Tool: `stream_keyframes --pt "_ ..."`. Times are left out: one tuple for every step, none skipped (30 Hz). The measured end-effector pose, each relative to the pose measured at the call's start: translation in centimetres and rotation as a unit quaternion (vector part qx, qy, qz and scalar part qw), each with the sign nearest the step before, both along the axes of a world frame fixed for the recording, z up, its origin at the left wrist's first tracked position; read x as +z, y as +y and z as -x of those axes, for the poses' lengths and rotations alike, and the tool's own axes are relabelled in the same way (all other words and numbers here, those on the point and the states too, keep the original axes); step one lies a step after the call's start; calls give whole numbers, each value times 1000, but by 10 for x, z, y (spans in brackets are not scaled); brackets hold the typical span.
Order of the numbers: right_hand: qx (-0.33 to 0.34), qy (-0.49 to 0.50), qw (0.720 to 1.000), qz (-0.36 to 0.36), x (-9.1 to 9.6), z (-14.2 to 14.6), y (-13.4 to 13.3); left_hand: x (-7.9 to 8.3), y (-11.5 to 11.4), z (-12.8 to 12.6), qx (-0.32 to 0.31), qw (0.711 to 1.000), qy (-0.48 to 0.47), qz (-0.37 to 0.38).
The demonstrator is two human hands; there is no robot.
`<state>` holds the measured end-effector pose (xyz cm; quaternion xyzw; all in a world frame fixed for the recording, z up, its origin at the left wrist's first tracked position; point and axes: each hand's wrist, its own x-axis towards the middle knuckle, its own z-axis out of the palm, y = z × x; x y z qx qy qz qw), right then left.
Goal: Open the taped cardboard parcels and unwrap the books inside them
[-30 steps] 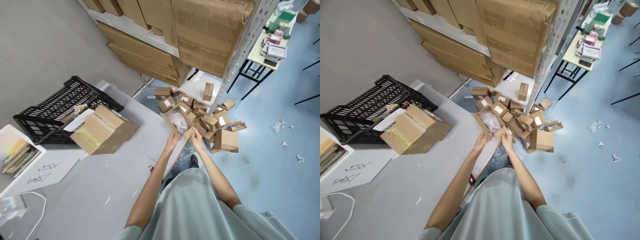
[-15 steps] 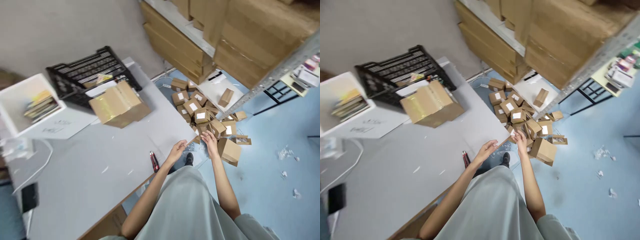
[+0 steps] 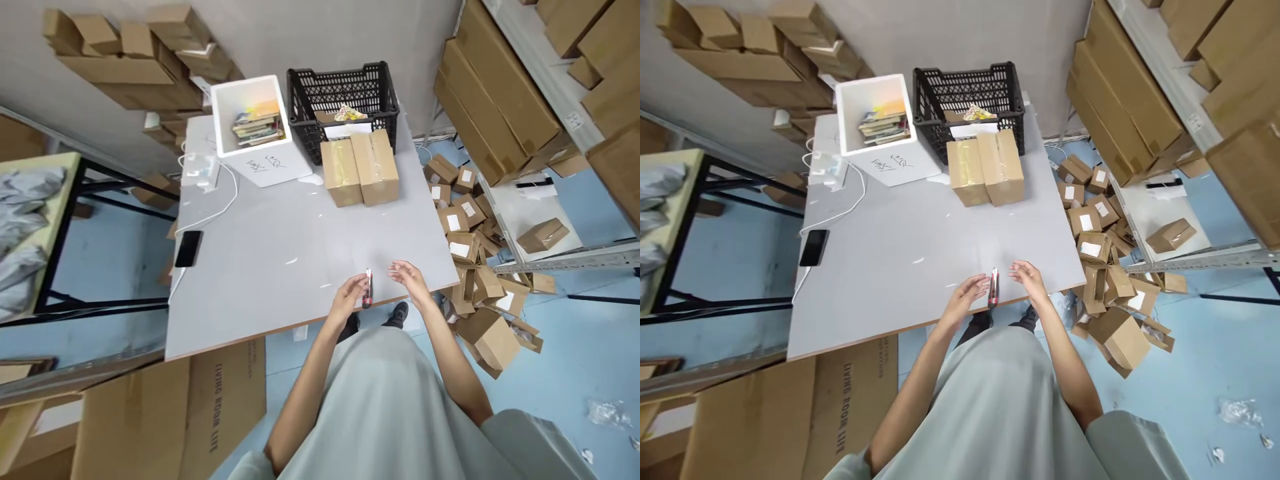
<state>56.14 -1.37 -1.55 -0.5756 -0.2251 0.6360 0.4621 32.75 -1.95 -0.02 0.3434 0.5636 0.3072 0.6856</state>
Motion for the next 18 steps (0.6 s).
stream_keyframes --pt "2 -4 1000 -6 5 14 6 1 4 13 -1 1000 -6 -3" --pt "1 -10 1000 -12 10 27 11 3 7 26 -3 1000 -11 -6" --pt "-4 -16 1000 -17 15 40 15 4 11 39 -6 1000 -16 -9" --pt "-11 -22 999 -21 19 52 19 6 16 52 -11 1000 -20 -15" --pt "-19 -29 999 -23 22 64 21 7 20 64 -17 999 -24 -22" --pt "-28 -36 999 -24 25 75 23 9 25 76 -23 999 -28 -29" --pt "-37 -44 998 -23 28 86 24 11 30 88 -28 998 -33 -35" --pt "-47 -53 997 -21 30 96 25 13 35 99 -31 998 -38 -40" --pt "-58 -62 996 -17 32 106 26 15 40 110 -32 998 -44 -42" --pt "-69 -72 995 -13 35 115 26 17 45 119 -31 997 -50 -43" --pt "-81 -82 993 -10 37 123 26 19 50 127 -28 997 -55 -42" --pt "-91 -92 992 -9 39 130 27 21 55 133 -26 997 -58 -42" --pt "-100 -102 990 -9 42 137 27 23 60 138 -24 997 -61 -42" --pt "-108 -111 988 -11 44 142 27 25 65 141 -24 997 -63 -41" --pt "-113 -120 986 -13 46 146 28 26 70 143 -25 997 -66 -40" --pt "-116 -127 985 -15 48 149 30 28 75 144 -27 996 -69 -41" --pt "-120 -134 984 -17 48 150 34 29 81 144 -30 996 -73 -43" --pt "-123 -139 982 -19 49 149 38 30 86 143 -34 995 -77 -48"
